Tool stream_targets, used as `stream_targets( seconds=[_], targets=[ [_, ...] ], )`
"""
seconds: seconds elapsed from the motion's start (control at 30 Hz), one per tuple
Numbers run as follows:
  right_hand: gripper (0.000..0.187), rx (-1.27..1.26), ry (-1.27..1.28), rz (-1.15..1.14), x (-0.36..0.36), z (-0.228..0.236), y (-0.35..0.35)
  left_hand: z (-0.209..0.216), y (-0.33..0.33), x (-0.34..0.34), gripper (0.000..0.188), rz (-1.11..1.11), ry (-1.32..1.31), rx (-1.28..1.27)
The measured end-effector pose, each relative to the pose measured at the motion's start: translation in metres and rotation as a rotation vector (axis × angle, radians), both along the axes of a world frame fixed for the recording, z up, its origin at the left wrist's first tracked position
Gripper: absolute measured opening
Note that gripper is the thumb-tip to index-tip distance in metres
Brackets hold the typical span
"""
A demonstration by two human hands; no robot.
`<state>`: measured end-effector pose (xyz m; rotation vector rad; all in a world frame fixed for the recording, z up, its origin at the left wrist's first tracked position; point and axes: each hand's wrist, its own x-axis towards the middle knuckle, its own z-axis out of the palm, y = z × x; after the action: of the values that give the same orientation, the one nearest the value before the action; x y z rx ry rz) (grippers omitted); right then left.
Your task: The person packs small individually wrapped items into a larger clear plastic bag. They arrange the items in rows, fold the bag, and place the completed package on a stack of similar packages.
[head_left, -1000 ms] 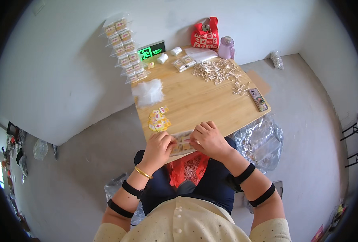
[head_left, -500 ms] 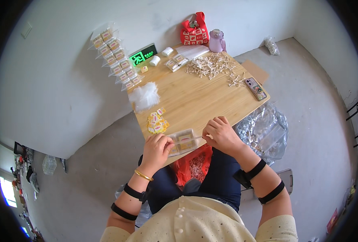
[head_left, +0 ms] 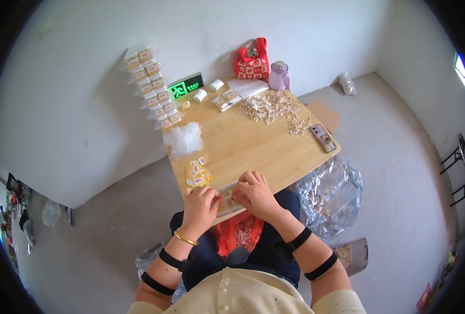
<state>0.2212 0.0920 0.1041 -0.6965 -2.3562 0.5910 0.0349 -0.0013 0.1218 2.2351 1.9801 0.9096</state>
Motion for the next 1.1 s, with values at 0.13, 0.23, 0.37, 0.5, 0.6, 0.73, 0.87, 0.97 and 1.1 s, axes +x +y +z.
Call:
stream_targets(
  seconds=[0.13,0.23,0.37,0.5,0.6,0.73,0.87,0.97,1.1],
  targets=[
    [0.012,0.021,-0.034,-0.031,0.004,-0.003,0.003,-0.009,-0.006,-0.007,0.016,0.019,-0.006,0.056],
    [0.011,0.033,-0.076,-0.057,0.012,0.000,0.007,-0.010,-0.014,-0.017,0.017,0.043,0.017,0.068],
    [0.010,0.035,-0.110,-0.104,0.024,-0.004,0.010,-0.016,-0.025,-0.025,0.018,0.065,0.061,0.047],
    [0.013,-0.096,-0.026,-0.139,0.029,-0.018,0.013,-0.025,-0.029,-0.030,0.020,0.122,-0.073,0.018],
    [0.019,-0.432,0.095,-0.149,0.030,-0.036,0.022,-0.044,-0.027,-0.035,0.024,0.170,-0.349,-0.022],
    [0.022,-1.067,0.140,-0.181,0.029,-0.059,0.034,-0.075,-0.023,-0.038,0.028,0.174,-0.774,-0.136],
    [0.018,-1.223,0.270,-0.057,0.028,-0.086,0.028,-0.098,-0.025,-0.036,0.032,0.185,-0.913,-0.163],
    [0.017,-1.389,0.433,-0.013,0.031,-0.102,0.032,-0.103,-0.022,-0.032,0.033,0.214,-0.896,-0.135],
    [0.016,-1.396,0.483,-0.003,0.028,-0.095,0.027,-0.103,-0.028,-0.031,0.034,0.243,-0.993,-0.112]
  ],
)
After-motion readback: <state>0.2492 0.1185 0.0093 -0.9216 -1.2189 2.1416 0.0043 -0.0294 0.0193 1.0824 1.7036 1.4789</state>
